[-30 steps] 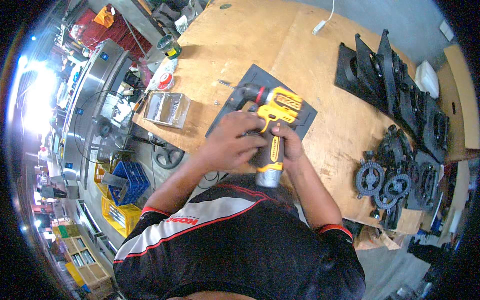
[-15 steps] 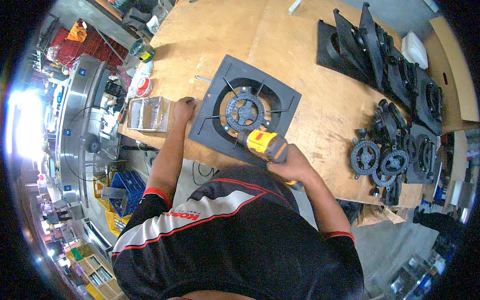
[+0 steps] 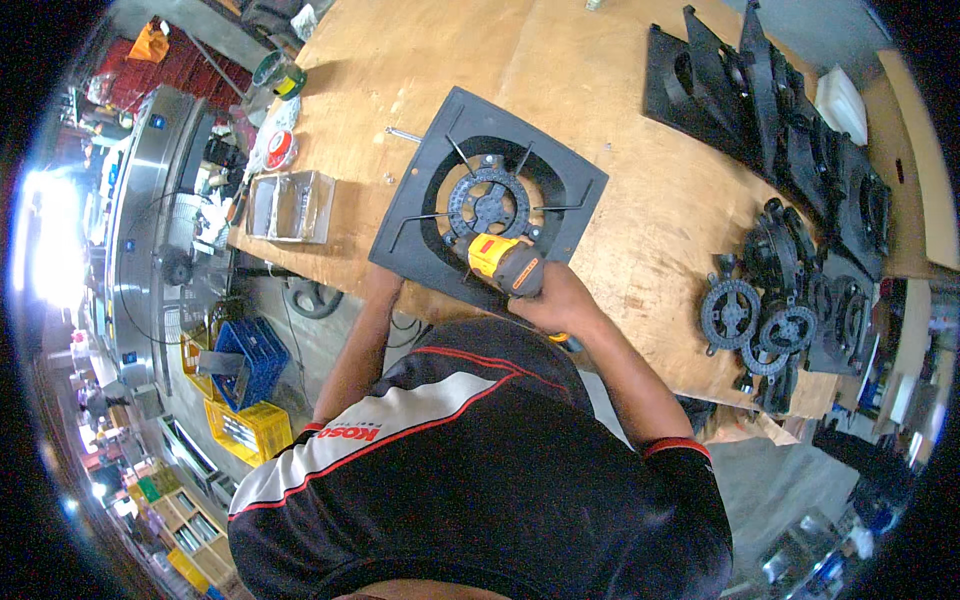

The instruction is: The person assembles gas burner units on a workbench. They place burner heads onto square bases, insert screws, and use a cordless drill to fasten them. The person repeats this process for multiple units, stacking completed assemblies on the table.

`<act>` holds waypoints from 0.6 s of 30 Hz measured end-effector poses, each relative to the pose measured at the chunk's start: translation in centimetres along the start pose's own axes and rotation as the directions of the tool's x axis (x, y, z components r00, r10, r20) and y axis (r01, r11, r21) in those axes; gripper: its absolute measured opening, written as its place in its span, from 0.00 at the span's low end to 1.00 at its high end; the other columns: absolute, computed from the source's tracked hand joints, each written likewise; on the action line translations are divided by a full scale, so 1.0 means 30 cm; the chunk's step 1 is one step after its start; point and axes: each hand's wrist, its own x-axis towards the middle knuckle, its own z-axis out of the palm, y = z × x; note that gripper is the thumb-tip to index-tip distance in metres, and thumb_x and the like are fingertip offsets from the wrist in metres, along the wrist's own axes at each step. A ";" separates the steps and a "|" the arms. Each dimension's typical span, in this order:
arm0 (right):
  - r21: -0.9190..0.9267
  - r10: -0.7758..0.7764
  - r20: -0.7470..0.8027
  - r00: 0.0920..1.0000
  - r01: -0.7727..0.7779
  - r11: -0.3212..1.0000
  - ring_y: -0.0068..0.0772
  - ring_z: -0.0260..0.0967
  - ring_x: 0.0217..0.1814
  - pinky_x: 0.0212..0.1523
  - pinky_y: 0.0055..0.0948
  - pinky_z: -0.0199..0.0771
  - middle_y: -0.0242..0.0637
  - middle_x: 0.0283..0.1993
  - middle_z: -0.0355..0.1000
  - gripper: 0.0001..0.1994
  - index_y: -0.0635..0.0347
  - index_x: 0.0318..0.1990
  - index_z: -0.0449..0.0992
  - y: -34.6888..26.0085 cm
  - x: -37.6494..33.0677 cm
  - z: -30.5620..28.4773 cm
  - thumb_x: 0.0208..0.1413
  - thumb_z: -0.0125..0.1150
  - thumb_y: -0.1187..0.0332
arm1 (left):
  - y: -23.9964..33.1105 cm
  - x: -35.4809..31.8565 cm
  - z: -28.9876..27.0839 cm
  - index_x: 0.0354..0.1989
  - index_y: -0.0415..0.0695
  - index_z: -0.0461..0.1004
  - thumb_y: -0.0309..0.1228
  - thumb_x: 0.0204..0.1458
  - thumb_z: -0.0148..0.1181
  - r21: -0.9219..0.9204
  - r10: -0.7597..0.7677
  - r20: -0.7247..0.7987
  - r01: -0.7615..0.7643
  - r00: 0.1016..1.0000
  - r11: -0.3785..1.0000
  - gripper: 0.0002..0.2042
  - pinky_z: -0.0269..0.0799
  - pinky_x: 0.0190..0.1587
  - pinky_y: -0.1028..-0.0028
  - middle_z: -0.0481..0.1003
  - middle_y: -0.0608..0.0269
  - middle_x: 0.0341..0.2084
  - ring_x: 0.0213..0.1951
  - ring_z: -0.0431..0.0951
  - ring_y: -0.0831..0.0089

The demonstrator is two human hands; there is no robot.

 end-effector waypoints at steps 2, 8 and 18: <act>-0.005 -0.003 0.009 1.000 0.003 1.000 0.50 0.78 0.43 0.45 0.40 0.76 0.51 0.39 0.78 0.20 0.61 0.43 0.78 0.005 0.006 -0.008 0.40 0.67 0.63 | -0.034 -0.007 0.071 0.44 0.38 0.78 0.33 0.55 0.59 -0.194 -0.083 0.034 0.088 0.996 0.977 0.13 0.77 0.41 0.67 0.82 0.58 0.37 0.39 0.82 0.65; -0.176 -0.149 0.076 0.986 0.160 0.971 0.53 0.77 0.44 0.45 0.41 0.76 0.51 0.40 0.78 0.21 0.60 0.44 0.78 -0.069 0.011 -0.057 0.41 0.68 0.63 | -0.059 0.039 0.180 0.44 0.38 0.78 0.33 0.56 0.58 -0.299 -0.252 0.181 0.297 0.951 0.907 0.13 0.77 0.42 0.67 0.82 0.58 0.37 0.39 0.82 0.65; -0.094 -0.012 0.051 0.999 0.017 0.995 0.46 0.77 0.49 0.51 0.38 0.75 0.50 0.44 0.79 0.26 0.64 0.50 0.76 -0.039 0.049 -0.057 0.39 0.70 0.65 | -0.062 0.078 0.175 0.45 0.38 0.77 0.34 0.56 0.57 -0.286 -0.268 0.239 0.332 0.933 0.899 0.14 0.77 0.42 0.67 0.81 0.58 0.38 0.39 0.82 0.65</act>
